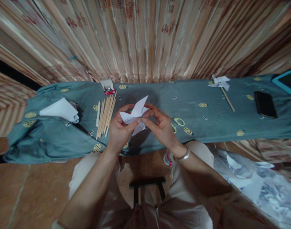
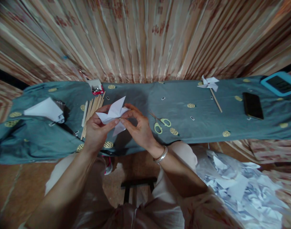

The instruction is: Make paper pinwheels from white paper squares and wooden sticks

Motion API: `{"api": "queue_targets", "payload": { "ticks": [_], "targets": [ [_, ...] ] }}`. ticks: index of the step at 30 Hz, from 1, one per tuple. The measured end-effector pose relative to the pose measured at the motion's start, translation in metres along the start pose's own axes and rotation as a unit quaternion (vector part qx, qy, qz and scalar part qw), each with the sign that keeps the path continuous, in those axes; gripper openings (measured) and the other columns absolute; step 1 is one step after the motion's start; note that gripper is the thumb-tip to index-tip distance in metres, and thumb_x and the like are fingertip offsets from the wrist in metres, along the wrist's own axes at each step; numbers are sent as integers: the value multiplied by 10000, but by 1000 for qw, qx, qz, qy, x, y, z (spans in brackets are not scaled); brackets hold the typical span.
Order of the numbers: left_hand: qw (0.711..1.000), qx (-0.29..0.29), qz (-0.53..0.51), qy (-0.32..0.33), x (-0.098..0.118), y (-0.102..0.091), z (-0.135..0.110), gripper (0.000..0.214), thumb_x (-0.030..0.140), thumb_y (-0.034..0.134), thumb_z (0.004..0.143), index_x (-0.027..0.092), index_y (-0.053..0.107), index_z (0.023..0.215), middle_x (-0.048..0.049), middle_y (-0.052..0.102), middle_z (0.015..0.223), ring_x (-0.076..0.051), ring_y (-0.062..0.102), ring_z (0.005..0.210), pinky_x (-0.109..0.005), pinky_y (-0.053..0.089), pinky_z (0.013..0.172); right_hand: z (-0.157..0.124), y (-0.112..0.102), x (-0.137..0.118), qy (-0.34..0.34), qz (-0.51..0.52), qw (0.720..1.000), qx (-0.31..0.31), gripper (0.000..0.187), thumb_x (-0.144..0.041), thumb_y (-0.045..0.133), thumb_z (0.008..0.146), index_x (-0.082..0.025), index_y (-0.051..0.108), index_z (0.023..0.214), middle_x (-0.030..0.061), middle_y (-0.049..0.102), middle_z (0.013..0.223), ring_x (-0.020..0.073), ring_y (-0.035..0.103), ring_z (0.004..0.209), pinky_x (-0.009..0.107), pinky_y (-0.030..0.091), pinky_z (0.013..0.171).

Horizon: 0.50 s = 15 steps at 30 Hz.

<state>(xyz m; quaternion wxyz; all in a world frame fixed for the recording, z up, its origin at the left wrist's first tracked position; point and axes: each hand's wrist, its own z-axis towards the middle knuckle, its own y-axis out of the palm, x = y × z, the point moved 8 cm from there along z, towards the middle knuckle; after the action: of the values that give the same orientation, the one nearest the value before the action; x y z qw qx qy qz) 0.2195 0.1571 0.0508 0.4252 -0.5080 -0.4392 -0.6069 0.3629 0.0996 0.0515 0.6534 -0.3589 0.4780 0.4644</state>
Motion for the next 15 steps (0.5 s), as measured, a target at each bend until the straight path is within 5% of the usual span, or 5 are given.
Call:
{"api": "queue_targets", "payload": {
  "ticks": [9, 15],
  "targets": [
    [1000, -20, 22, 7, -2, 2, 1, 536, 389, 888, 610, 166, 664, 1043, -37, 752, 894, -177, 703, 760, -279, 561, 700, 2, -8, 7, 26, 31, 999, 28, 364, -345, 800, 742, -249, 581, 1017, 43, 674, 1165, 194, 660, 1057, 347, 530, 942],
    [999, -14, 30, -17, -3, 0, 0, 496, 356, 871, 622, 160, 680, 1036, -28, 745, 869, -158, 684, 719, -251, 543, 658, 3, -1, 15, 64, 51, 996, -27, 475, -400, 799, 742, -261, 589, 1145, 34, 707, 1096, 208, 671, 1051, 348, 544, 911]
  ]
}}
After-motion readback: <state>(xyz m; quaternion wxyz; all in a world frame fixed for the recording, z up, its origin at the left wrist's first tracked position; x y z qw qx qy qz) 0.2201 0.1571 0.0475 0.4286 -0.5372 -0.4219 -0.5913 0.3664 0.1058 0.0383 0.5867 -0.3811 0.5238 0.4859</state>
